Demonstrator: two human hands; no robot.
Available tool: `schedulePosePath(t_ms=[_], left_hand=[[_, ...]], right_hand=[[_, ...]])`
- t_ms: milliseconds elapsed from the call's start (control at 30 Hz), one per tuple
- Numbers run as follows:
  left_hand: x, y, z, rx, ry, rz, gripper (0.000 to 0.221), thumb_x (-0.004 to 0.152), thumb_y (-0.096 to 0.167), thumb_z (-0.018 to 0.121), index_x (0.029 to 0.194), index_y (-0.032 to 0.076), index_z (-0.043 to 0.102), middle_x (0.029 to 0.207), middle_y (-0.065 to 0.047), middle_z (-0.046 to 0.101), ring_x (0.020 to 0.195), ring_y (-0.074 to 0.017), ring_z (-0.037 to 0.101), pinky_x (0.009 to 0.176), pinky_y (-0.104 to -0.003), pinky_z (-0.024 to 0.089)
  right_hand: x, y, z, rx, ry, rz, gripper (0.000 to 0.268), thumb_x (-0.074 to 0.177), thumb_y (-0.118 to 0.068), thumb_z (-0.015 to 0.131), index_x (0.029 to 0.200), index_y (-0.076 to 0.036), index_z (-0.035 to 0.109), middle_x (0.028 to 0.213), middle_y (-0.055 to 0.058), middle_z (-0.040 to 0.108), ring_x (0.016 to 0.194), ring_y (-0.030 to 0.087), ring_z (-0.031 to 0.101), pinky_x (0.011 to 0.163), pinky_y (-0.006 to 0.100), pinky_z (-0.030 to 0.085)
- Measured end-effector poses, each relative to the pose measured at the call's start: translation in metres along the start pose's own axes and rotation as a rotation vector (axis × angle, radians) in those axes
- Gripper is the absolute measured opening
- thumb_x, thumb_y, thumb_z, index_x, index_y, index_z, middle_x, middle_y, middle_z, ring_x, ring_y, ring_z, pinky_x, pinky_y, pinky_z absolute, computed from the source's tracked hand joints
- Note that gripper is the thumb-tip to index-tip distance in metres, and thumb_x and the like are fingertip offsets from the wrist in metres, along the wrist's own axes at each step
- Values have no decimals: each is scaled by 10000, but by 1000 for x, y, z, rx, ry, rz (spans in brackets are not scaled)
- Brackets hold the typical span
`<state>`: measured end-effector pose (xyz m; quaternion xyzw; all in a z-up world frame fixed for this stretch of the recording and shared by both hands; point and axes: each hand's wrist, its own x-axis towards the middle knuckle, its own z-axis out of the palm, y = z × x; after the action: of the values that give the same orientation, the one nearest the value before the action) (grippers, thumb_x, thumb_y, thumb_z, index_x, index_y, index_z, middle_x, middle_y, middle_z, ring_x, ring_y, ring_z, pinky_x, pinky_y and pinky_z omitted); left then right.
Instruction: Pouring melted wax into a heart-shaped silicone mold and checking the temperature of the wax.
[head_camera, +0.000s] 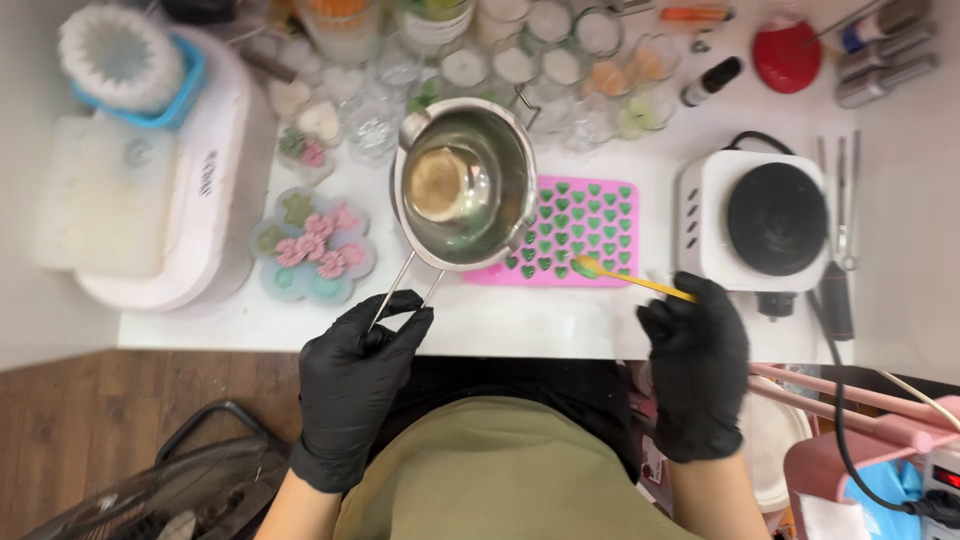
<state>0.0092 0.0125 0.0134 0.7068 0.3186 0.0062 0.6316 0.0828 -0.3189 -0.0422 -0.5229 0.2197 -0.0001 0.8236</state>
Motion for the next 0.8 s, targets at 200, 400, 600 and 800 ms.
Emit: schedulePosePath(t_ms=[200, 400, 600, 800], left_hand=[[24, 35, 71, -192, -380, -128, 221, 853, 131, 788, 1062, 64, 813, 501, 28, 550, 410, -45, 474, 408, -239, 339], [35, 80, 173, -196, -845, -2, 286, 965, 294, 662, 1092, 62, 772, 506, 18, 533, 399, -51, 459, 380, -245, 359], [35, 82, 240, -192, -916, -24, 314, 1006, 304, 612, 1084, 32, 749, 507, -8, 545, 386, -64, 434, 378, -255, 357], [39, 88, 247, -159, -986, 48, 377, 1023, 335, 543, 1203, 50, 712, 565, -30, 638, 438, -84, 546, 428, -251, 444]], right_hand=[[7, -90, -86, 383, -168, -301, 231, 1214, -150, 487, 1054, -7, 572, 840, 30, 514, 694, 117, 460, 809, 294, 477], [0, -146, -134, 240, -143, -563, 300, 1243, -215, 481, 1185, 57, 595, 765, 34, 491, 656, 135, 438, 618, 266, 377], [-5, -159, -119, 358, 97, -524, 292, 1203, -232, 489, 1196, 45, 578, 801, 43, 535, 733, 163, 494, 737, 300, 421], [-5, -140, -144, 379, 15, -490, 279, 1235, -188, 520, 1318, 75, 561, 900, 48, 576, 820, 147, 545, 870, 299, 485]])
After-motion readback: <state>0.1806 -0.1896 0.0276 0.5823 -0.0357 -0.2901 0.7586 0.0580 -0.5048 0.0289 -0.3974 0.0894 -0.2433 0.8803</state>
